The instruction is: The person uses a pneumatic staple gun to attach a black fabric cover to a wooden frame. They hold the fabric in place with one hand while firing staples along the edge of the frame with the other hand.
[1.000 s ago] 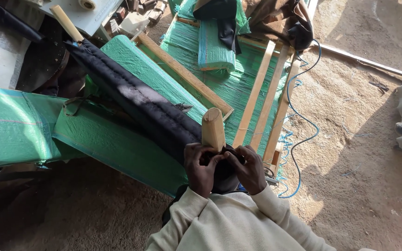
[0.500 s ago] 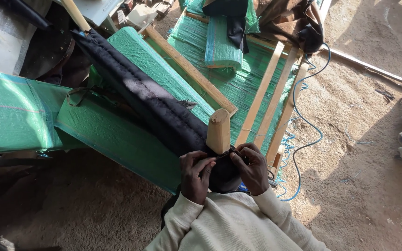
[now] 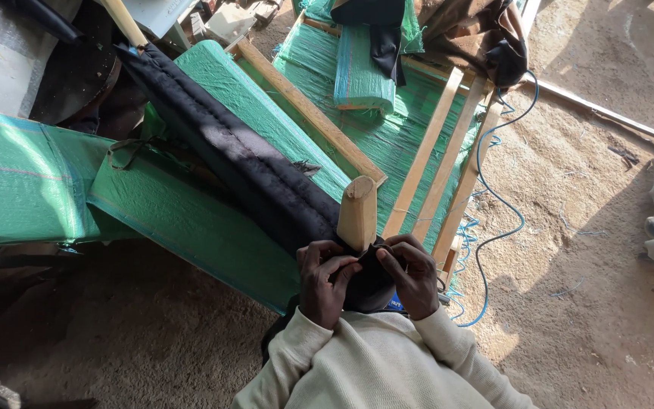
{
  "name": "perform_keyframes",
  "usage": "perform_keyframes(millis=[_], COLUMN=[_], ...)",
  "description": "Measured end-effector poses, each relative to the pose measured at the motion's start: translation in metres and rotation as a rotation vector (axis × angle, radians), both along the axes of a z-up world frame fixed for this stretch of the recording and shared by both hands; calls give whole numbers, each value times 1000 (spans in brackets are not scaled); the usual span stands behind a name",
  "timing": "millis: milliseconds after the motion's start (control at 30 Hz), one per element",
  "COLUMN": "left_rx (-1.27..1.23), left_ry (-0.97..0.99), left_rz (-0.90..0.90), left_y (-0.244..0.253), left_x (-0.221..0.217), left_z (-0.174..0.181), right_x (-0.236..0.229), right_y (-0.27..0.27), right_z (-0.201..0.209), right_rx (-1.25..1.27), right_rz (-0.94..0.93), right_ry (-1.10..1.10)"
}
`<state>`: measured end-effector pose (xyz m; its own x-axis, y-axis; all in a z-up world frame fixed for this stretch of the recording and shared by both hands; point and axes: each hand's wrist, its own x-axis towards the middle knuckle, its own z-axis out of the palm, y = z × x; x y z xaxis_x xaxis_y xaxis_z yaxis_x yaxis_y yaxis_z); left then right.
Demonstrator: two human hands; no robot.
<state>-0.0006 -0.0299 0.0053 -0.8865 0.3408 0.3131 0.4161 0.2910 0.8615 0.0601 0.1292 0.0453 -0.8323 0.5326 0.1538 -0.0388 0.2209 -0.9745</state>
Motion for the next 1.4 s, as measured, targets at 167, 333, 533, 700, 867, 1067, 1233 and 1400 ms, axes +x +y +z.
perform_keyframes(millis=[167, 333, 533, 700, 867, 1067, 1233, 1400], left_rx=[-137, -348, -535, -492, -372, -295, -219, -193], left_ry=[-127, -113, 9, 13, 12, 23, 7, -14], left_rz=[69, 117, 67, 109, 88, 22, -25, 37], left_y=[11, 20, 22, 20, 14, 9, 6, 13], left_x=[-1, 1, -1, 2, 2, -3, -4, -3], left_z=[1, 11, 6, 8, 7, 10, 15, 5], right_x=[2, -2, -4, -8, -5, -5, -10, -3], right_y=[10, 14, 23, 15, 16, 27, 27, 15], right_z=[-21, -5, -15, -4, -12, -6, -11, -9], right_rx=[1, -36, 167, 241, 251, 355, 362, 314], right_rz=[-32, -28, 88, 59, 77, 250, 305, 205], right_ry=[-62, -116, -235, -156, -79, -44, 18, 88])
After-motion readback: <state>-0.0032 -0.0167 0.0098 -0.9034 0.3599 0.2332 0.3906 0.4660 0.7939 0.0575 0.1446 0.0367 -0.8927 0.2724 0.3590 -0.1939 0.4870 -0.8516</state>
